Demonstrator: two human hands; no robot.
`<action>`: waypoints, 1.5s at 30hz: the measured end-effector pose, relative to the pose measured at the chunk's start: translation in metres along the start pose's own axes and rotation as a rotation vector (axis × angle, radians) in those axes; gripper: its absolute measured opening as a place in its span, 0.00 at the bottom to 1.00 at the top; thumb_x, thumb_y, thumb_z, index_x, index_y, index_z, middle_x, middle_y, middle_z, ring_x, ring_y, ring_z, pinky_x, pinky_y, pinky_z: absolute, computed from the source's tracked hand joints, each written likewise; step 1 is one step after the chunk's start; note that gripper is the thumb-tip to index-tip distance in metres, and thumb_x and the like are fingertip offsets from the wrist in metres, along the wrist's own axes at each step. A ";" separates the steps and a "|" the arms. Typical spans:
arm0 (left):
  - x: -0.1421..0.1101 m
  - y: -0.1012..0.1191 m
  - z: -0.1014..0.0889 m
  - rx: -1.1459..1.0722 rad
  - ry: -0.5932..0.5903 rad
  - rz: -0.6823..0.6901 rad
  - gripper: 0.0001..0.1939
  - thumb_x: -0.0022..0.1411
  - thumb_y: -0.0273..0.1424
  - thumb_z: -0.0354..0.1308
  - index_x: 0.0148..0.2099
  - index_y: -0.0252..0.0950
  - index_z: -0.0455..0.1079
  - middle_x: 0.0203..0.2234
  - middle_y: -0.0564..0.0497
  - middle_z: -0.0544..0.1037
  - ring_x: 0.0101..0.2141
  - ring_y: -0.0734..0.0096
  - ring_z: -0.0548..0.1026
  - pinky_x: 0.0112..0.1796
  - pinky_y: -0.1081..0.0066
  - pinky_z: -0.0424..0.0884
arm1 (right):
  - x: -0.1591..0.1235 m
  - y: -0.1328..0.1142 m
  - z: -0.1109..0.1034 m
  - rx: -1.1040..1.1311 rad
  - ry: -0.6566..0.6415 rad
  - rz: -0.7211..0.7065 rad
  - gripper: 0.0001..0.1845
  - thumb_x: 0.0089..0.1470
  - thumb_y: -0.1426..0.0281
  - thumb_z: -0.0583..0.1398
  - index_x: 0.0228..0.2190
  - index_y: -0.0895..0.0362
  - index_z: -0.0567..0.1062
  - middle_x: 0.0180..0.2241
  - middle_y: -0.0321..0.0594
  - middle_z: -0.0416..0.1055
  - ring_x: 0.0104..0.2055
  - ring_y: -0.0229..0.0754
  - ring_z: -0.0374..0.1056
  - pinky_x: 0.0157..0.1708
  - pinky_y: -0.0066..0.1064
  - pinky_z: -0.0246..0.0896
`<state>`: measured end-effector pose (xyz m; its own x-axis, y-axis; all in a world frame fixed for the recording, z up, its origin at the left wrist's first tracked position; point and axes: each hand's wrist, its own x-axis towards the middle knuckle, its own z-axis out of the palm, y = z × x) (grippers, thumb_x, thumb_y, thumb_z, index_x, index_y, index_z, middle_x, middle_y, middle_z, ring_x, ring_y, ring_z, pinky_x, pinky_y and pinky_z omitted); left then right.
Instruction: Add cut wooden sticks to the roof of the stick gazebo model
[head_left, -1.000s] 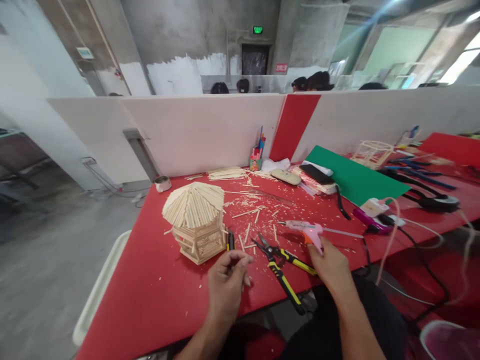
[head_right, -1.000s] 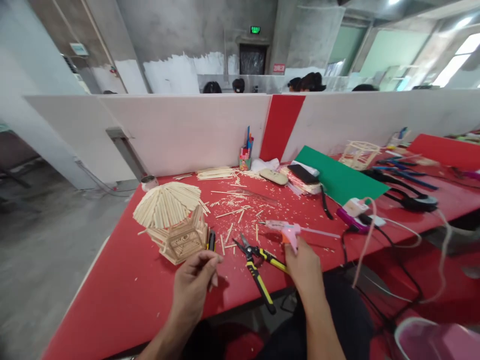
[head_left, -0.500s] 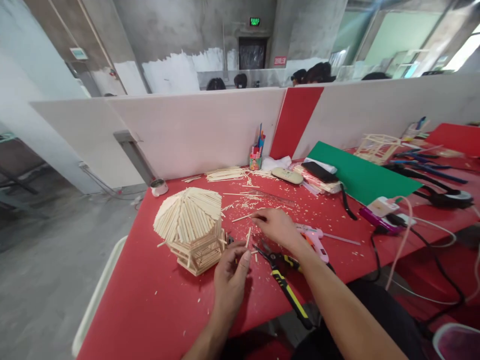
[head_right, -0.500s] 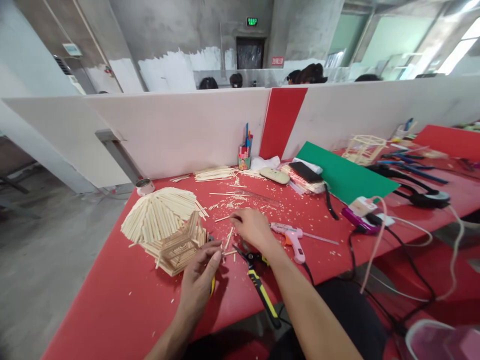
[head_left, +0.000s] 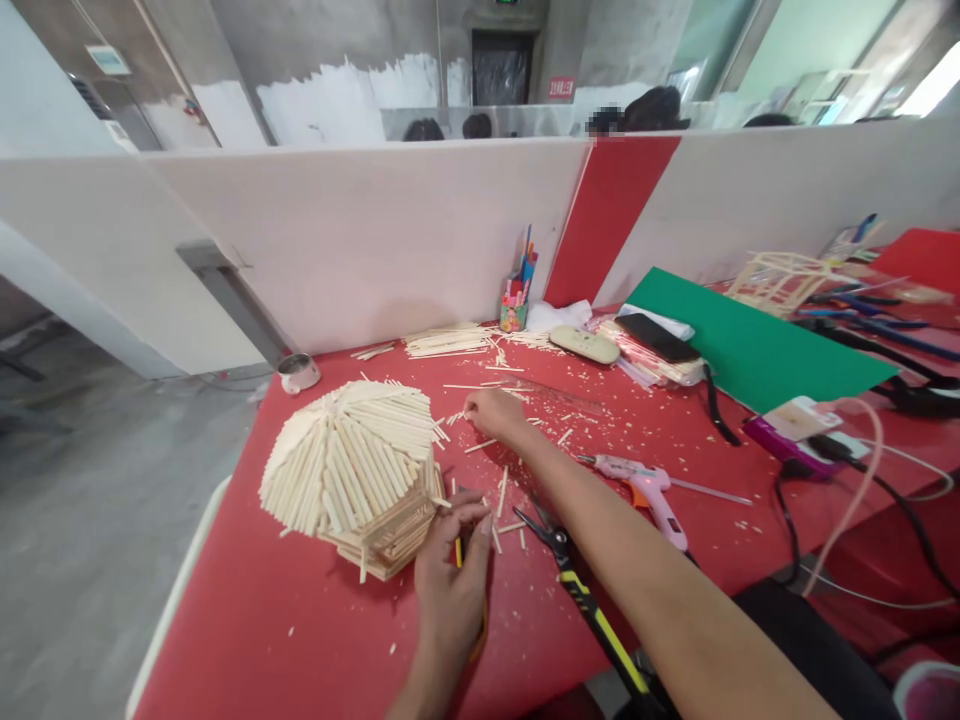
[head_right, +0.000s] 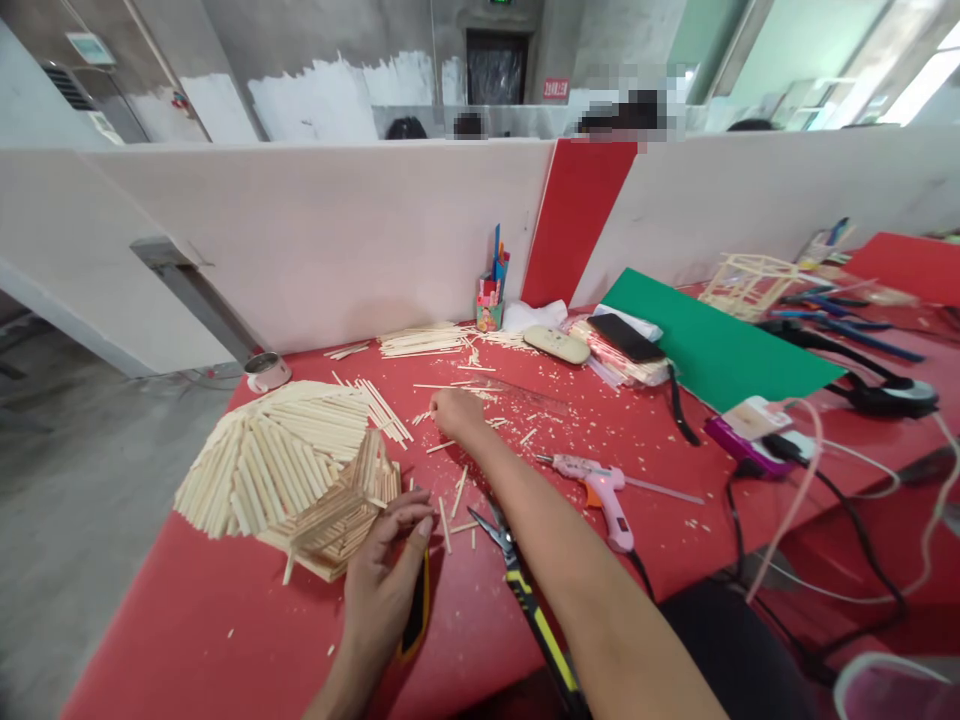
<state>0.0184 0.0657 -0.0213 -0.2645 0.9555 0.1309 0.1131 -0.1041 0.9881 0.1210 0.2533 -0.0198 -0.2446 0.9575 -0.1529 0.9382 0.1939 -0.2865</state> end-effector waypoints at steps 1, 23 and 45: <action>0.001 0.000 0.000 0.017 -0.016 0.003 0.10 0.54 0.37 0.61 0.30 0.36 0.76 0.36 0.44 0.78 0.37 0.61 0.75 0.40 0.66 0.69 | 0.002 0.000 0.000 -0.003 -0.003 -0.007 0.17 0.60 0.63 0.57 0.48 0.57 0.69 0.49 0.43 0.67 0.46 0.43 0.67 0.45 0.42 0.66; -0.003 -0.007 -0.003 -0.158 -0.087 -0.187 0.10 0.56 0.37 0.60 0.30 0.34 0.73 0.19 0.53 0.71 0.21 0.73 0.69 0.25 0.74 0.65 | -0.033 -0.007 -0.003 0.274 0.056 -0.073 0.13 0.60 0.65 0.57 0.43 0.60 0.72 0.43 0.42 0.71 0.43 0.41 0.69 0.43 0.39 0.66; -0.044 0.023 -0.021 -0.548 -0.309 -0.401 0.18 0.44 0.41 0.69 0.27 0.31 0.71 0.16 0.54 0.72 0.14 0.83 0.65 0.15 0.81 0.58 | -0.218 -0.038 0.037 1.380 0.270 -0.172 0.17 0.51 0.56 0.60 0.28 0.57 0.79 0.22 0.34 0.65 0.21 0.35 0.62 0.23 0.29 0.63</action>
<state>0.0129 0.0155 -0.0029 0.1056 0.9747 -0.1968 -0.4506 0.2233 0.8643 0.1296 0.0293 -0.0110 -0.1289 0.9849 0.1159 -0.1256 0.0997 -0.9871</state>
